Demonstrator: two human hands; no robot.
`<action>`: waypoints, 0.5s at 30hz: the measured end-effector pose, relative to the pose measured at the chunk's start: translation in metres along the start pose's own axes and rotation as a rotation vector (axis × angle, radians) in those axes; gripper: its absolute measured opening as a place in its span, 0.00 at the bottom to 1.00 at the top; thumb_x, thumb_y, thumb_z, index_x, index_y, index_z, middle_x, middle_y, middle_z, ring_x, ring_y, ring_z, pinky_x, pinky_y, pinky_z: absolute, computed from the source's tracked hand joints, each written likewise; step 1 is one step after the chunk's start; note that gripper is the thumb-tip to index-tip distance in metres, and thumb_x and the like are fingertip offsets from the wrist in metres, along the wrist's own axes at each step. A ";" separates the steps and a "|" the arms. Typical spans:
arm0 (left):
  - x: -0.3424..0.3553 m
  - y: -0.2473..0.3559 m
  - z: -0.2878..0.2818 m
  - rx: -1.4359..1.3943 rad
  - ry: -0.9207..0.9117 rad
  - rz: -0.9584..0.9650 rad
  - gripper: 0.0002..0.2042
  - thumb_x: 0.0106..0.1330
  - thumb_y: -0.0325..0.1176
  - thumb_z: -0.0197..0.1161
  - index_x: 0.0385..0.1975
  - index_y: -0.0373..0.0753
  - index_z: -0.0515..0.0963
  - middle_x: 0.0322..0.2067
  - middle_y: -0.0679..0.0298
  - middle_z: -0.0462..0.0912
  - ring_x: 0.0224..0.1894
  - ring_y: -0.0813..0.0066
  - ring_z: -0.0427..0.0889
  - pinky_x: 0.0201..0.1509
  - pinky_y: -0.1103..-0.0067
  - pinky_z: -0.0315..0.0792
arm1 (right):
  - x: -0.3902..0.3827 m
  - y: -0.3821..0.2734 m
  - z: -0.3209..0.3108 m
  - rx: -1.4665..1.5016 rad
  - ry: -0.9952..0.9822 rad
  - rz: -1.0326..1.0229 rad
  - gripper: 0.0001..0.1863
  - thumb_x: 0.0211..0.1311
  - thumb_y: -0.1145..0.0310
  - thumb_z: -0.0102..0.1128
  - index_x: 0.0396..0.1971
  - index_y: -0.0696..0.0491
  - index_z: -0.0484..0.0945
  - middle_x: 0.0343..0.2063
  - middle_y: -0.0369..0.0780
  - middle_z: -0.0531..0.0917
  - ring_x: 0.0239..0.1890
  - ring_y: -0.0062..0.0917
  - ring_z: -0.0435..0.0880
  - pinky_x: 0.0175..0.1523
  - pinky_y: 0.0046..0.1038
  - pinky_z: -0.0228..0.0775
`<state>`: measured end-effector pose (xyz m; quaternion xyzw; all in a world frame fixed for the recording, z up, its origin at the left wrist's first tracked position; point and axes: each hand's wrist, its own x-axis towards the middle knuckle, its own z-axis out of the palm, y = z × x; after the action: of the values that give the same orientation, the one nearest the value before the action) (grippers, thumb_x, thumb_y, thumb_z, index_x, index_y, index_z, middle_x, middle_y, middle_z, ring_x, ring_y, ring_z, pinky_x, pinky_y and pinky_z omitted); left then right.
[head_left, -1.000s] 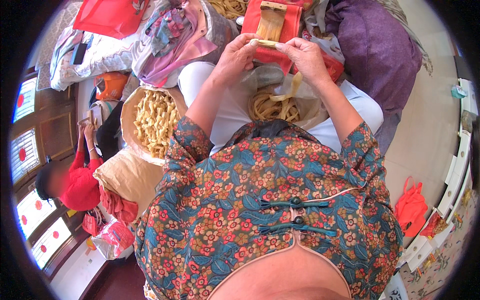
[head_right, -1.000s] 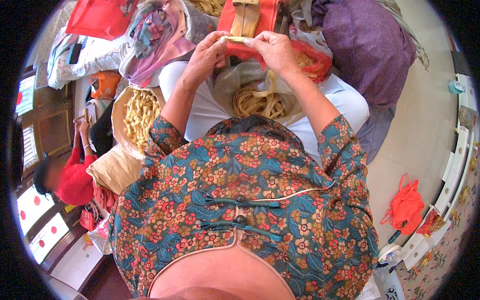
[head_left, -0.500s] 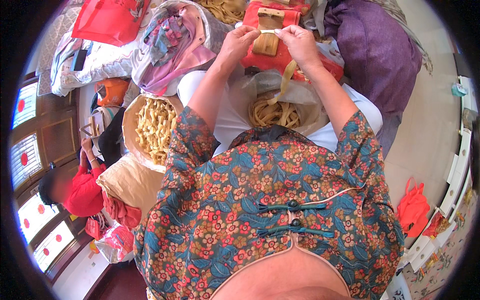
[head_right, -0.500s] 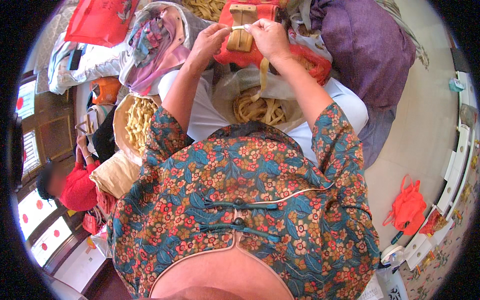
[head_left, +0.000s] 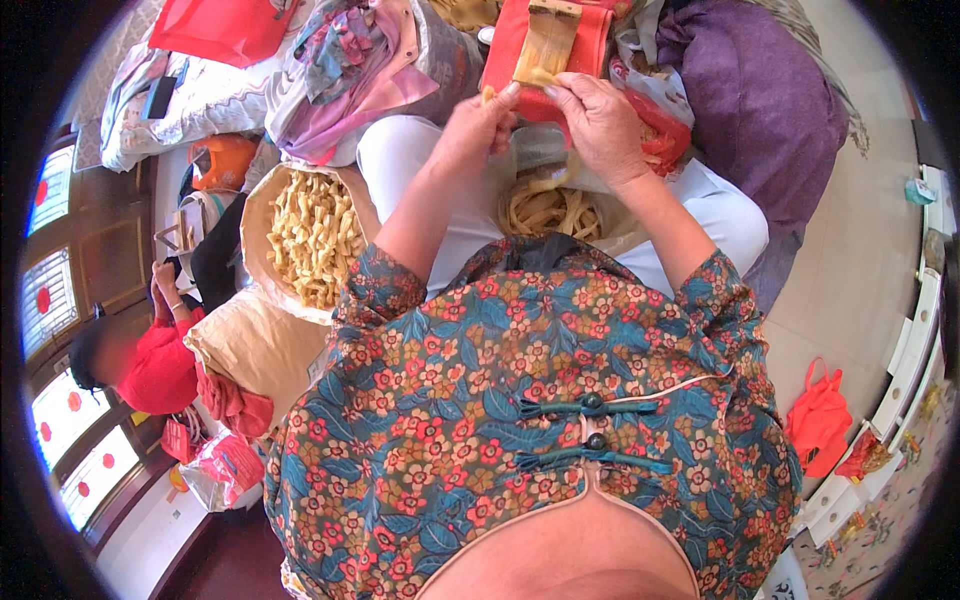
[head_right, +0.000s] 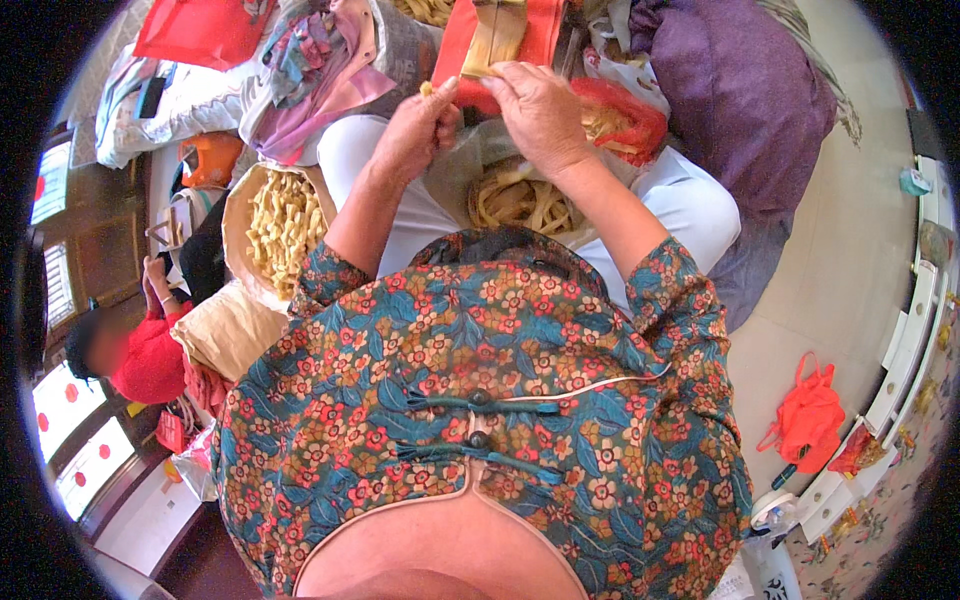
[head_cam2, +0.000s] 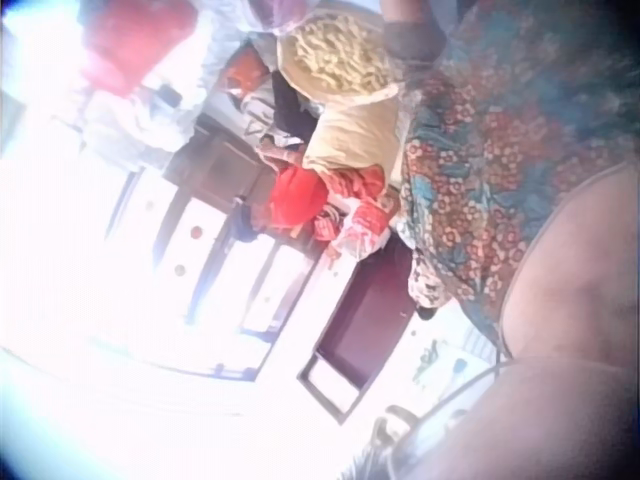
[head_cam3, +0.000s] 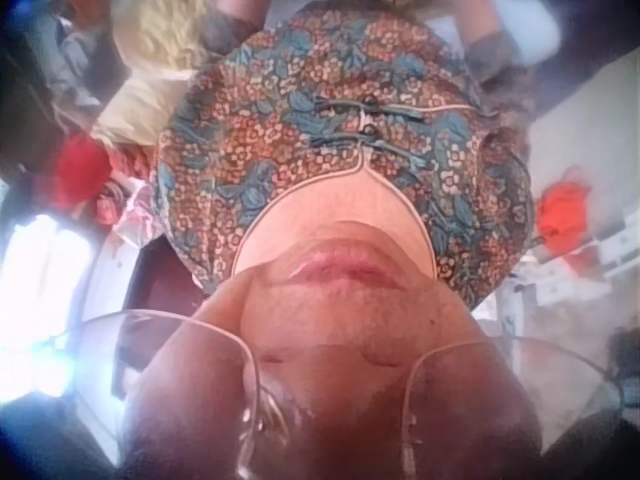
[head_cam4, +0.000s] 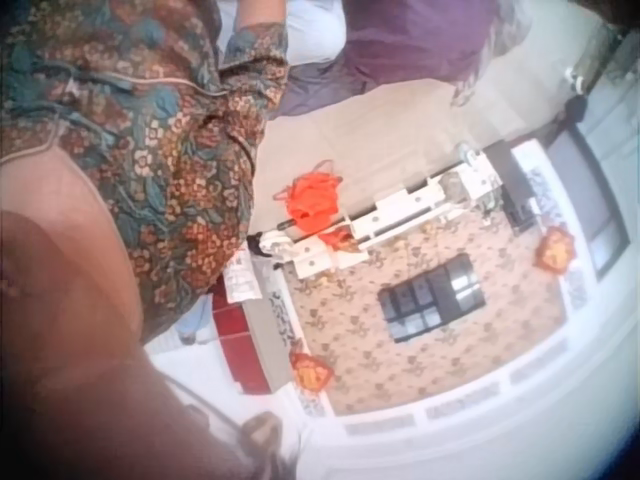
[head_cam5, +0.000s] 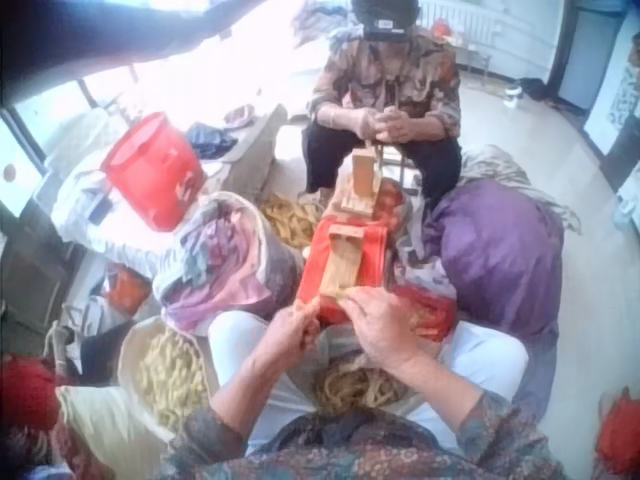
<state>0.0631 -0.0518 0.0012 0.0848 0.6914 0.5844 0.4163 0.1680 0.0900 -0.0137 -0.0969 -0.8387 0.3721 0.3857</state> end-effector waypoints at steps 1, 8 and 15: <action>-0.005 -0.010 0.001 0.036 -0.043 -0.080 0.21 0.63 0.55 0.49 0.19 0.43 0.68 0.15 0.72 0.64 0.15 0.82 0.60 0.17 0.82 0.54 | -0.004 -0.011 0.001 0.178 -0.027 0.079 0.10 0.58 0.66 0.54 0.33 0.57 0.76 0.28 0.43 0.80 0.28 0.34 0.80 0.37 0.31 0.71; -0.030 -0.024 0.023 -0.637 -0.021 -0.258 0.19 0.68 0.49 0.43 0.32 0.39 0.72 0.28 0.62 0.78 0.27 0.71 0.78 0.29 0.78 0.72 | -0.049 -0.039 0.017 0.513 -0.181 0.037 0.09 0.59 0.71 0.55 0.38 0.58 0.75 0.28 0.38 0.79 0.31 0.20 0.78 0.35 0.20 0.70; -0.020 -0.046 0.006 -0.413 -0.165 -0.199 0.10 0.67 0.37 0.48 0.35 0.39 0.72 0.29 0.66 0.76 0.26 0.76 0.76 0.28 0.80 0.73 | -0.032 -0.042 0.011 0.668 -0.225 0.417 0.10 0.63 0.65 0.49 0.31 0.57 0.74 0.21 0.41 0.78 0.24 0.27 0.78 0.27 0.26 0.68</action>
<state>0.0968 -0.0732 -0.0299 -0.0230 0.5259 0.6605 0.5353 0.1866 0.0401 -0.0073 -0.0928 -0.6711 0.7025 0.2179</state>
